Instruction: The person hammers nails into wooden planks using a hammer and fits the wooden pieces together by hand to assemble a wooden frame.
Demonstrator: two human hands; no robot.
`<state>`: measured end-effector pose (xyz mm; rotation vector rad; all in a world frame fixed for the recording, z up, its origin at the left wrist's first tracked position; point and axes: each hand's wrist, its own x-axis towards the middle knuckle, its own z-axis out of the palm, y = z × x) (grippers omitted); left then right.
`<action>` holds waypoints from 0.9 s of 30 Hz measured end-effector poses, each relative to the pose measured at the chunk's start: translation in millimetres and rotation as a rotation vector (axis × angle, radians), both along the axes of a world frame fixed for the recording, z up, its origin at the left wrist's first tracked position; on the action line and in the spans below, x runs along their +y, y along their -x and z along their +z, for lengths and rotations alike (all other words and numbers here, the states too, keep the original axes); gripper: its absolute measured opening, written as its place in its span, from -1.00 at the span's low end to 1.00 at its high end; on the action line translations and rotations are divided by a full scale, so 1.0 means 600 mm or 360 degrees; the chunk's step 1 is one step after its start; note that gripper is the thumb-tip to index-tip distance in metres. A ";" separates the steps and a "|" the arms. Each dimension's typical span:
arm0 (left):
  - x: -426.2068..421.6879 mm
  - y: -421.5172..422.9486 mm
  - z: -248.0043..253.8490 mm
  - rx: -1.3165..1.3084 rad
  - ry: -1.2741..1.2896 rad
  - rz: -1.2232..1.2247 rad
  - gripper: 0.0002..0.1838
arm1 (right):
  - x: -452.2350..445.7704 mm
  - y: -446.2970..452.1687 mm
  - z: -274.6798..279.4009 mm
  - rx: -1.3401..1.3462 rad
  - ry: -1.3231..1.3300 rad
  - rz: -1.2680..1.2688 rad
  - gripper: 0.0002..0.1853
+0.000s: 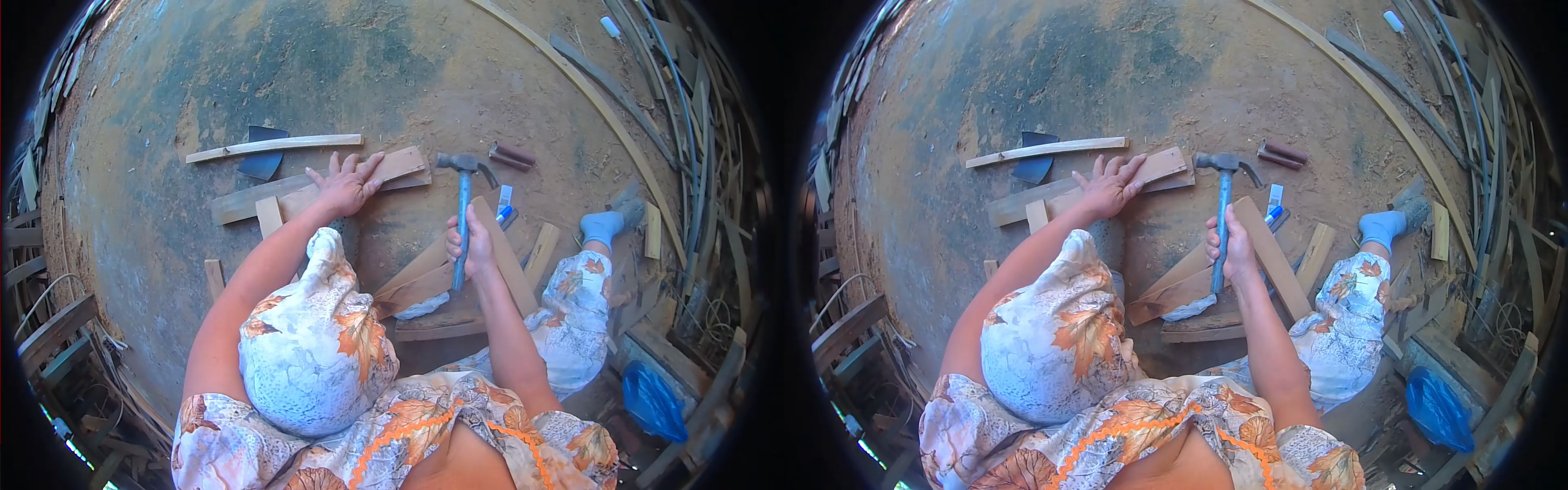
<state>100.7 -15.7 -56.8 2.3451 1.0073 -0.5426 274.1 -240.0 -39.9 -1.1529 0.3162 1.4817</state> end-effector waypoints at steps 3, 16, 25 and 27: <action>0.006 -0.003 0.002 0.0025 0.0024 -0.0010 -0.37 | 0.014 0.006 -0.012 -0.0038 0.0076 0.0191 -0.48; 0.010 -0.004 0.014 0.0040 0.0090 -0.0011 -0.37 | 0.015 -0.008 -0.003 -0.0070 0.0125 0.0222 -0.48; 0.010 -0.006 0.013 0.0065 0.0098 -0.0005 -0.36 | 0.012 -0.027 0.005 -0.0149 0.0099 0.0165 -0.49; 0.008 -0.004 0.011 0.0044 0.0093 -0.0008 -0.36 | 0.012 -0.007 0.000 -0.0059 0.0103 0.0183 -0.49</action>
